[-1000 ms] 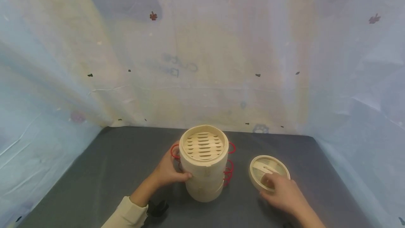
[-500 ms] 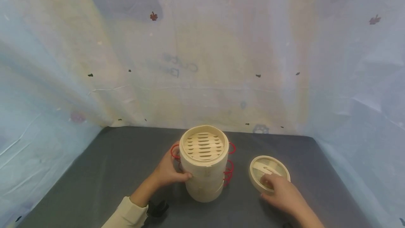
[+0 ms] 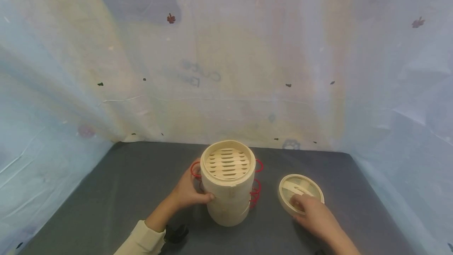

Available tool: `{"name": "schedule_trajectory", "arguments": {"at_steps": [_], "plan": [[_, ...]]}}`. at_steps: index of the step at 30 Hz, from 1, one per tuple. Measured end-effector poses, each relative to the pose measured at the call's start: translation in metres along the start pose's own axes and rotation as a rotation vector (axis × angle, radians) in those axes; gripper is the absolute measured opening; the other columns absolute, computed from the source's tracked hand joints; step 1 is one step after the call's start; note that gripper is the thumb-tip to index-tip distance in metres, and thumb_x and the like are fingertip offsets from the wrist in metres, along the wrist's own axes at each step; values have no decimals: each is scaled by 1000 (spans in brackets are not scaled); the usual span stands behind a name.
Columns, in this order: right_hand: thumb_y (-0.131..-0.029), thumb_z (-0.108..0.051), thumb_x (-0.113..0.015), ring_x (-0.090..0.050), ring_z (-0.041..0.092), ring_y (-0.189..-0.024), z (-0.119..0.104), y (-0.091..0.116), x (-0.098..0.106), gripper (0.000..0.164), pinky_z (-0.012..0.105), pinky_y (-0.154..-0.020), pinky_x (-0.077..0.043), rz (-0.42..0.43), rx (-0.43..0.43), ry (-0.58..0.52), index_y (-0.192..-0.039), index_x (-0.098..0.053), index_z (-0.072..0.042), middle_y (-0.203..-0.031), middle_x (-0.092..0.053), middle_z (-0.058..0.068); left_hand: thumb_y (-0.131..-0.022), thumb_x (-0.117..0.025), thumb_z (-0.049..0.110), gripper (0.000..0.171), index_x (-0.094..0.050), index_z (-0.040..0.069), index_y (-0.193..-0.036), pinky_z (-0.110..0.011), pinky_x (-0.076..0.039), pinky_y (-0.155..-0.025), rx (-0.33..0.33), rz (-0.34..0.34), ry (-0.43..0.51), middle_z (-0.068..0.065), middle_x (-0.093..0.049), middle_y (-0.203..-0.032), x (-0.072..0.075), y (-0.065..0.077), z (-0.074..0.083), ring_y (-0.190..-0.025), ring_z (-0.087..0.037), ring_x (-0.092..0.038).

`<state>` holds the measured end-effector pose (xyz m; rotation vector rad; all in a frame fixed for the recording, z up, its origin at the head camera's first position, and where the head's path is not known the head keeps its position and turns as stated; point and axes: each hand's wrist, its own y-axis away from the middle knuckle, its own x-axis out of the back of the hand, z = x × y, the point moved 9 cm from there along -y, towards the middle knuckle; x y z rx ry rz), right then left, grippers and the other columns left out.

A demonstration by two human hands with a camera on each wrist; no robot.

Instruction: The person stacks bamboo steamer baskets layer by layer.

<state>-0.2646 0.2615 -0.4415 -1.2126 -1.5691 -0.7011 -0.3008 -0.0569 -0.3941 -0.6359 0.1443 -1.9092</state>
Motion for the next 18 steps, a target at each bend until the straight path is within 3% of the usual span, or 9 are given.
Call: {"name": "schedule_trajectory", "arguments": {"at_steps": [5, 18], "plan": [[-70, -13, -81, -50, -4, -71, 1, 0, 0, 33, 25, -59, -43, 7, -31, 17, -94, -63, -28, -81, -57, -14, -66, -86, 20, 93, -35, 28, -143, -35, -55, -75, -4, 5, -1, -5, -50, -135, 1, 0, 0, -108, -21, -57], [-72, -14, -81, -47, -1, -65, 3, -2, 0, 31, 27, -55, -38, -10, -121, 44, -91, -62, -31, -76, -54, -13, -67, -86, 23, 92, -34, 29, -143, -39, -54, -78, 1, -3, 12, -5, -49, -136, 1, 1, 1, -110, -23, -56]]}}
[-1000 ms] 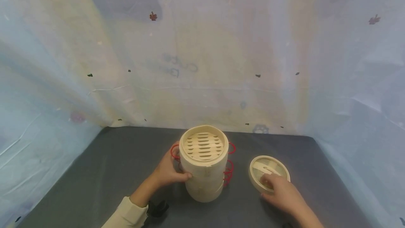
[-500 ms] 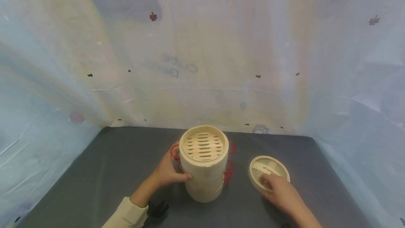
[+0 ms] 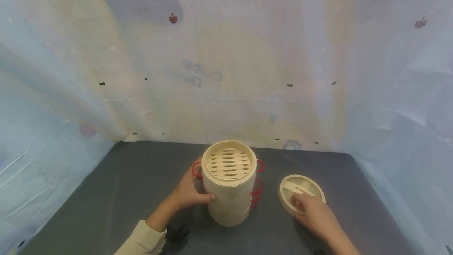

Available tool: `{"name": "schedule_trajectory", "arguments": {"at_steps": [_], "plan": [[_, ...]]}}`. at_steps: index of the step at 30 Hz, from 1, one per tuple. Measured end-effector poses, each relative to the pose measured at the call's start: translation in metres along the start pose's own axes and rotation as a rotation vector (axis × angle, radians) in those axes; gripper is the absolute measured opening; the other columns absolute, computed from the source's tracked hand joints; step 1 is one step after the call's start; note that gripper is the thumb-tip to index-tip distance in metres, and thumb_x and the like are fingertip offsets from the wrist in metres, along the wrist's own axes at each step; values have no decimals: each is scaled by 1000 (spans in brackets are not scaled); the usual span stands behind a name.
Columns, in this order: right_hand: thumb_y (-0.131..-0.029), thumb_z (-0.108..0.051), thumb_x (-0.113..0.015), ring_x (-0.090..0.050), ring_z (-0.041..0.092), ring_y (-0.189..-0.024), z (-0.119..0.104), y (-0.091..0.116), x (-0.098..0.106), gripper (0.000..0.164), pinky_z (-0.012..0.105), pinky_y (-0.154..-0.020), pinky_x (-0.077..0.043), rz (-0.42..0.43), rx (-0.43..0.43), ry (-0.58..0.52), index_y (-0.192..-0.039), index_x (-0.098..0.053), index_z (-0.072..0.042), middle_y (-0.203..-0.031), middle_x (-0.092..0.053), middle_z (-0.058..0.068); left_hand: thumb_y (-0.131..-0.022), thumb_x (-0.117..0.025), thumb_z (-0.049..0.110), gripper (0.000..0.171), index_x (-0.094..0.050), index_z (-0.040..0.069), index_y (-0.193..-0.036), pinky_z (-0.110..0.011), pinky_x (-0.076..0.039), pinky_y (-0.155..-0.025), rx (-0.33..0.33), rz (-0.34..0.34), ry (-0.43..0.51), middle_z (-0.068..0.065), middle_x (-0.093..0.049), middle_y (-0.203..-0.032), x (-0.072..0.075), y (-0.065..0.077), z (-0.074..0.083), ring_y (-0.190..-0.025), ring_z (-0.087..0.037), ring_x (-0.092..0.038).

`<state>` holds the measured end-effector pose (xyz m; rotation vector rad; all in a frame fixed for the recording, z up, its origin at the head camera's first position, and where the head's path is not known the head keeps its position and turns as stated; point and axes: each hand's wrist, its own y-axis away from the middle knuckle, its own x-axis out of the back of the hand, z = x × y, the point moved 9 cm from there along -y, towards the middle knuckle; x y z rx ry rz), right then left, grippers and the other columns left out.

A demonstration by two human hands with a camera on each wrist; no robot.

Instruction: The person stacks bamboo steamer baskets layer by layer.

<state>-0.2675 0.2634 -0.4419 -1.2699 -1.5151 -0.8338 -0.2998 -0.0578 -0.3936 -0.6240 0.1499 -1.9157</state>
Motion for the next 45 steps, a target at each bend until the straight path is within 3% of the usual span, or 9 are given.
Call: {"name": "schedule_trajectory", "arguments": {"at_steps": [4, 15, 20, 29, 35, 41, 45], "plan": [[-73, -12, -75, -41, 0, -60, -3, 0, 6, 29, 26, -53, -34, 32, -22, 0, -91, -61, -30, -73, -50, -12, -67, -86, 22, 92, -35, 30, -143, -38, -54, -78, 6, 1, 0, -5, -50, -135, 0, 0, -1, -110, -23, -56], [-60, -12, -75, -35, -1, -58, -14, 2, 35, 34, 23, -51, -28, 302, 60, 24, -83, -59, -31, -68, -41, -13, -67, -86, 19, 92, -35, 27, -143, -36, -54, -74, 7, 4, -18, -5, -50, -135, 0, 0, -4, -106, -21, -57], [-59, -12, -76, -35, -1, -59, -17, 2, 41, 35, 22, -52, -27, 350, 87, 27, -84, -59, -31, -70, -40, -13, -66, -85, 15, 96, -33, 21, -146, -39, -54, -76, 5, 9, -20, -8, -49, -138, 0, -1, -5, -108, -24, -57], [-57, -10, -75, -37, 0, -62, -32, 2, 59, 37, 23, -55, -28, 443, 140, 27, -84, -59, -30, -72, -41, -14, -67, -86, 21, 93, -35, 29, -144, -36, -54, -77, -17, 5, -9, -3, -49, -136, 0, 0, -2, -109, -20, -57], [-58, -10, -74, -38, 3, -62, -42, -2, 73, 36, 23, -53, -29, 464, 163, 15, -85, -61, -29, -72, -44, -12, -67, -85, 15, 94, -33, 22, -146, -33, -55, -74, -2, -1, 6, -8, -49, -137, -1, 0, -1, -106, -21, -58], [-57, -10, -73, -36, 5, -59, -54, -7, 87, 35, 22, -52, -28, 490, 189, 10, -84, -60, -28, -70, -42, -12, -68, -83, 13, 89, -35, 12, -144, -32, -54, -77, 12, -6, 3, -12, -50, -134, 1, 2, 21, -106, -22, -58], [-58, -9, -72, -36, 5, -60, -59, -10, 93, 34, 22, -53, -28, 498, 189, 10, -84, -60, -28, -70, -42, -12, -69, -83, 13, 88, -36, 11, -143, -32, -54, -77, 7, -9, 10, -13, -51, -133, 2, 3, 33, -106, -22, -58]]}}
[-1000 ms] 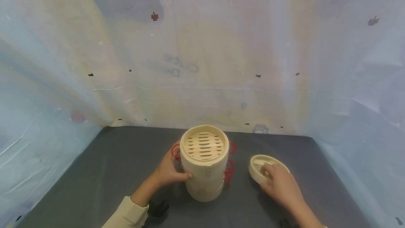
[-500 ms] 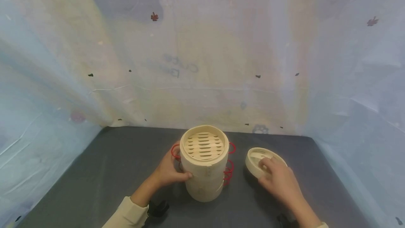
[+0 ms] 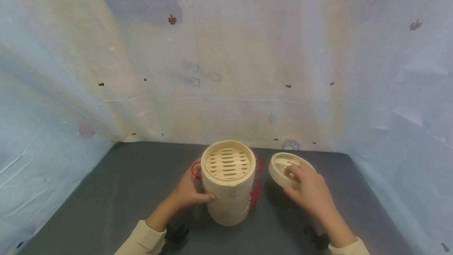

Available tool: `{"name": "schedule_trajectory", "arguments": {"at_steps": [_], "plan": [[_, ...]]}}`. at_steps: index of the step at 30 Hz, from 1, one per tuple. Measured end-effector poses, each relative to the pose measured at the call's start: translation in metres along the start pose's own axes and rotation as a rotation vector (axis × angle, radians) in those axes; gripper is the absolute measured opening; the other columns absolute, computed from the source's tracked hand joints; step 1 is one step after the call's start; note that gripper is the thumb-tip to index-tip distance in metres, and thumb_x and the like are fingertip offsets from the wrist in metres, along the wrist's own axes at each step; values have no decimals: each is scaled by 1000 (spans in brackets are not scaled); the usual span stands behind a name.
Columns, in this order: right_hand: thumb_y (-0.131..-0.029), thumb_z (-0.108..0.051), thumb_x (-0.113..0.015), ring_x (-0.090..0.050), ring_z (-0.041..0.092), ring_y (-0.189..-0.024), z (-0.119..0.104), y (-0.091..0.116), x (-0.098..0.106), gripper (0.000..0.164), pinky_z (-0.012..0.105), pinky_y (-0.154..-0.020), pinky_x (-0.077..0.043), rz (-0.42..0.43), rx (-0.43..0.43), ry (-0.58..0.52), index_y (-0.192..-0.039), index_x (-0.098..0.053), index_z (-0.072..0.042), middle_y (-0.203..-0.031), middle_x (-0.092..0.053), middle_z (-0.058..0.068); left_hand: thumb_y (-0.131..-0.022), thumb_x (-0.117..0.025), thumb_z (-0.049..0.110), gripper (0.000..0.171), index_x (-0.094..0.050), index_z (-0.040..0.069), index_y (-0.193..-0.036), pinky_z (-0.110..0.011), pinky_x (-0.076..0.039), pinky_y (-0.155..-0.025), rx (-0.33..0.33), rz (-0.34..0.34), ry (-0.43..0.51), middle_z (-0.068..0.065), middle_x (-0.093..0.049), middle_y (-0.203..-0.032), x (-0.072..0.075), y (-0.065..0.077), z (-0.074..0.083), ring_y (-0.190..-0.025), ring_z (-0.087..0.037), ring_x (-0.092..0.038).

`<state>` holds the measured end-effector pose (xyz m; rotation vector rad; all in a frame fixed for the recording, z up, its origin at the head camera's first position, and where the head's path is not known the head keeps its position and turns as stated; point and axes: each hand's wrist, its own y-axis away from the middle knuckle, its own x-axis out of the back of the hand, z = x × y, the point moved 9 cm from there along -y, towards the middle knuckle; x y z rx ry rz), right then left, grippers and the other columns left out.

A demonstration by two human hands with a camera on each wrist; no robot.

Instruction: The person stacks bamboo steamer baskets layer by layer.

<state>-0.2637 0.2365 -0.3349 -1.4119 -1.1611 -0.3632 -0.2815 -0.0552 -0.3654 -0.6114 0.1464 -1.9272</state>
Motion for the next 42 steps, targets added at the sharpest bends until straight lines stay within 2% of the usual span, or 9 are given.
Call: {"name": "schedule_trajectory", "arguments": {"at_steps": [9, 16, 23, 30, 38, 42], "plan": [[-59, -8, -71, -36, 5, -60, -11, -14, 12, 34, 23, -53, -28, 29, 17, -23, -85, -62, -27, -72, -44, -10, -69, -83, 13, 89, -36, 13, -144, -39, -54, -74, 8, 6, -6, -13, -50, -135, 1, 1, 0, -103, -21, -59], [-60, -7, -70, -33, 5, -57, -19, -26, 21, 32, 22, -51, -27, 52, 47, -34, -86, -63, -25, -72, -43, -9, -68, -83, 14, 89, -36, 13, -143, -36, -55, -74, -3, 9, -10, -12, -51, -134, 1, 1, 0, -103, -21, -59], [-61, -7, -69, -35, 8, -63, -26, -37, 31, 31, 24, -55, -29, 80, 48, -28, -87, -64, -23, -71, -43, -9, -68, -83, 13, 88, -36, 13, -143, -36, -55, -73, -14, 9, 2, -13, -50, -134, 0, 1, 0, -102, -19, -59], [-62, -7, -67, -39, 11, -66, -36, -48, 40, 28, 27, -58, -31, 120, 82, -43, -87, -65, -21, -72, -46, -7, -68, -85, 21, 90, -34, 33, -142, -38, -55, -74, -12, 8, 21, -4, -49, -135, -3, -4, -36, -105, -22, -59], [-63, -7, -66, -41, 11, -69, -48, -59, 50, 29, 29, -59, -33, 145, 111, -62, -89, -65, -20, -74, -47, -7, -68, -83, 11, 93, -33, 21, -145, -35, -56, -70, 13, -4, 14, -10, -48, -137, -4, -4, -34, -101, -19, -60], [-63, -6, -66, -41, 11, -71, -55, -63, 55, 29, 29, -61, -34, 160, 129, -79, -89, -65, -20, -73, -46, -8, -70, -82, 10, 89, -33, 13, -144, -32, -55, -70, 23, -15, 21, -14, -49, -135, -2, -1, -14, -99, -17, -60]]}}
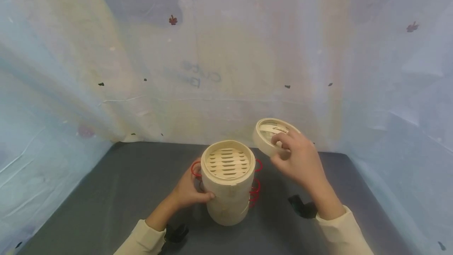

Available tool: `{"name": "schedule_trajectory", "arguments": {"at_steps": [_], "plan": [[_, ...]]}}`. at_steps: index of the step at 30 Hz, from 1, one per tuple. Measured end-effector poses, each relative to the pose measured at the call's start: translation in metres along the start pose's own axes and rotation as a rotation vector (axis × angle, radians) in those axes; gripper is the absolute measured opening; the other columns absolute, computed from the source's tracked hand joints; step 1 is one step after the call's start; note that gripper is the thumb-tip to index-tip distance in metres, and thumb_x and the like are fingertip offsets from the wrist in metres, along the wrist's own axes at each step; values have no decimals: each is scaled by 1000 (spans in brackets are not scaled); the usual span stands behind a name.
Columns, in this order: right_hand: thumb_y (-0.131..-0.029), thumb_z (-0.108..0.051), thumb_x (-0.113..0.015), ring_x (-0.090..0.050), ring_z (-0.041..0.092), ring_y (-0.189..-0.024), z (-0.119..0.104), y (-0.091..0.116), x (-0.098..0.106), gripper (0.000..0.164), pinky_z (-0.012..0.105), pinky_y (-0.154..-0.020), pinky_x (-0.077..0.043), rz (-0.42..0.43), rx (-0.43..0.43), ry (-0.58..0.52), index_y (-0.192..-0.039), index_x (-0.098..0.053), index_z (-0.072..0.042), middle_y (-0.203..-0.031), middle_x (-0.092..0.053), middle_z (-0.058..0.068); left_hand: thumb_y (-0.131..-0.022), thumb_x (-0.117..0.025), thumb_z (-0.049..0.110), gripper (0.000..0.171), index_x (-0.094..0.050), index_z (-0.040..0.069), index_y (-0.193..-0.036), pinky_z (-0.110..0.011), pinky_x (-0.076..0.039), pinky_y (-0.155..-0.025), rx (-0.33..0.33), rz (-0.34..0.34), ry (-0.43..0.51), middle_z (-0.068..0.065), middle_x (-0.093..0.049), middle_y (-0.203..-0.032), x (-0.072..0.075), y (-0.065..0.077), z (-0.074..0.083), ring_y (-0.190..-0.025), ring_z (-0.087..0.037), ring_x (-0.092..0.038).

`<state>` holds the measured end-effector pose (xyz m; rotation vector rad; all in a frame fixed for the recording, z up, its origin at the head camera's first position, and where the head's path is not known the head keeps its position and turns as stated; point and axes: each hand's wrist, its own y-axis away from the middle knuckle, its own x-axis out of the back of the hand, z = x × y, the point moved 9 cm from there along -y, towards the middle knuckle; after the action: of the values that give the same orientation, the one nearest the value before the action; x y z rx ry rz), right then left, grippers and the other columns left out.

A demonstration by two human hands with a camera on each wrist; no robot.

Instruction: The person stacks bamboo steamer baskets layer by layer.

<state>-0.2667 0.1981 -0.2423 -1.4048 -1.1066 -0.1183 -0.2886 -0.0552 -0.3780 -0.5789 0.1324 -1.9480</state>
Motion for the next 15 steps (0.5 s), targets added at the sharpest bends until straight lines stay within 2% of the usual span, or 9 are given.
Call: {"name": "schedule_trajectory", "arguments": {"at_steps": [3, 7, 13, 15], "plan": [[-62, -7, -68, -41, 10, -72, -5, -3, 2, 29, 28, -63, -34, 13, 20, -18, -88, -65, -20, -73, -46, -9, -70, -82, 11, 88, -34, 10, -143, -31, -55, -71, -6, -2, -1, -15, -50, -134, 1, 2, 14, -100, -17, -60], [-62, -6, -69, -42, 9, -72, -16, -7, 3, 29, 26, -64, -34, 25, 59, -43, -88, -66, -19, -72, -47, -9, -70, -82, 11, 87, -34, 10, -143, -34, -55, -74, -4, -1, 1, -15, -49, -135, 1, 3, 17, -102, -20, -59], [-61, -6, -66, -42, 9, -70, -34, -9, 1, 28, 27, -63, -33, 28, 128, -69, -87, -66, -19, -72, -49, -8, -71, -82, 11, 84, -36, 11, -142, -39, -55, -75, 22, -2, -1, -14, -50, -134, 1, 3, 16, -102, -23, -59], [-61, -6, -66, -42, 9, -70, -39, -10, 0, 28, 28, -64, -33, 28, 149, -76, -87, -66, -19, -73, -49, -8, -71, -82, 10, 85, -35, 11, -142, -39, -55, -75, 27, -4, 1, -13, -49, -134, 1, 1, 8, -103, -23, -58]]}}
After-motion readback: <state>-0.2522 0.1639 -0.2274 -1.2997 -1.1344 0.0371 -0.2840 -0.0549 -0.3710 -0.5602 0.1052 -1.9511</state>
